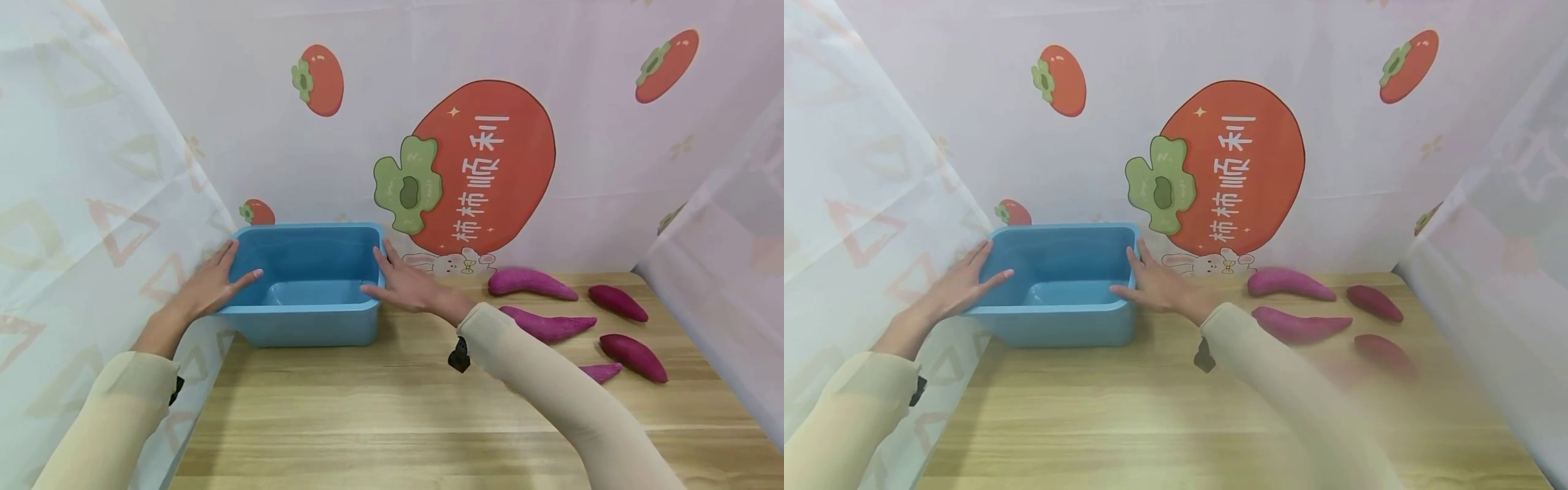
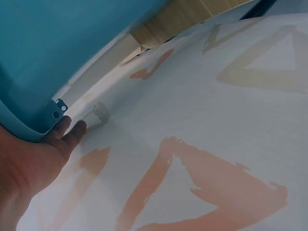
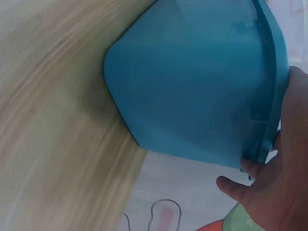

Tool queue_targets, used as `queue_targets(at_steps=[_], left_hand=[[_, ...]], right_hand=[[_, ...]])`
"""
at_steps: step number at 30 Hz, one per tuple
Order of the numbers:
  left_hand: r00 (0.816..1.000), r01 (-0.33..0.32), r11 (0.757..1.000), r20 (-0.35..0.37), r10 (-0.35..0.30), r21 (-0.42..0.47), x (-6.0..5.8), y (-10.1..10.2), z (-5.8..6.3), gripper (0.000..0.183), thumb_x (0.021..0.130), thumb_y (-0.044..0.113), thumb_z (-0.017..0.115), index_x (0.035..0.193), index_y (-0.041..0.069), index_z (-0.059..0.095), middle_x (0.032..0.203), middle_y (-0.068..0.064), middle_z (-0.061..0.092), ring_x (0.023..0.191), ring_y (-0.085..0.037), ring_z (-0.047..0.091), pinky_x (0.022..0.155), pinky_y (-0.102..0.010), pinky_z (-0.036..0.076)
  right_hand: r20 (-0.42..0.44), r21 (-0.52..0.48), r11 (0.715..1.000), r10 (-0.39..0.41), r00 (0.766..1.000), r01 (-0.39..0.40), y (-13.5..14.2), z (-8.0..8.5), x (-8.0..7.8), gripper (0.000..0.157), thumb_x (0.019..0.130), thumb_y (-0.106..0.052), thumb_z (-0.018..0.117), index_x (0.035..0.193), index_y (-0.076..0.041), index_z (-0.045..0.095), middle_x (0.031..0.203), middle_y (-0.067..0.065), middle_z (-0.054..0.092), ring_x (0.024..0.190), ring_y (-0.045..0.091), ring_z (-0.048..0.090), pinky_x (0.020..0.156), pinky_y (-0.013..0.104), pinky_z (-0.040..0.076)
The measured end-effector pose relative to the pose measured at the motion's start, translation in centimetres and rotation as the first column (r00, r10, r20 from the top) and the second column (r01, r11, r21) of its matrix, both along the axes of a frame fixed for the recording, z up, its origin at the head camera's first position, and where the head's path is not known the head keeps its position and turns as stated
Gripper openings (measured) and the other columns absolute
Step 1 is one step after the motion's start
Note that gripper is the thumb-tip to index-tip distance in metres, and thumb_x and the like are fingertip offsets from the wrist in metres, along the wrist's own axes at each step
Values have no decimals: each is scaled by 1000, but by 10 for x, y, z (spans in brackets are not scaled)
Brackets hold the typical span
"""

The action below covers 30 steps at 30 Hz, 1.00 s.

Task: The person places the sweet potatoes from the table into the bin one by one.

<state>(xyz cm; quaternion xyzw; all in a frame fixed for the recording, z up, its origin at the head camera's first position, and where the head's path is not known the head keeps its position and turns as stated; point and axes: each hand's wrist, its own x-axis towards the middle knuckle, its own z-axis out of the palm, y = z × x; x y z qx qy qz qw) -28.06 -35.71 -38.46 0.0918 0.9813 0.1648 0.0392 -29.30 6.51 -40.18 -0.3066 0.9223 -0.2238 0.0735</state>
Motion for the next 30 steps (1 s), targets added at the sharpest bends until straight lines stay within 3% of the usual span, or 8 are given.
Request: queue_targets(at_steps=[10,30], left_hand=[[1000,25,1000,3,-25,6,2,-4,2,103,107,61,48,167,-3,-4,173,-32,-6,158,-57,3,120,-78,12],[1000,17,999,-9,-16,35,-1,-2,-1,100,108,60,47,167,-4,-3,174,-30,-5,158,-56,3,121,-77,12]], right_hand=[[-60,-56,998,-19,998,16,-9,-15,0,92,106,-63,42,171,-7,9,178,11,-11,161,34,24,117,54,44],[-77,-100,995,-15,997,7,-5,-16,2,86,108,-53,43,170,-3,10,178,14,-12,155,35,39,117,51,46]])
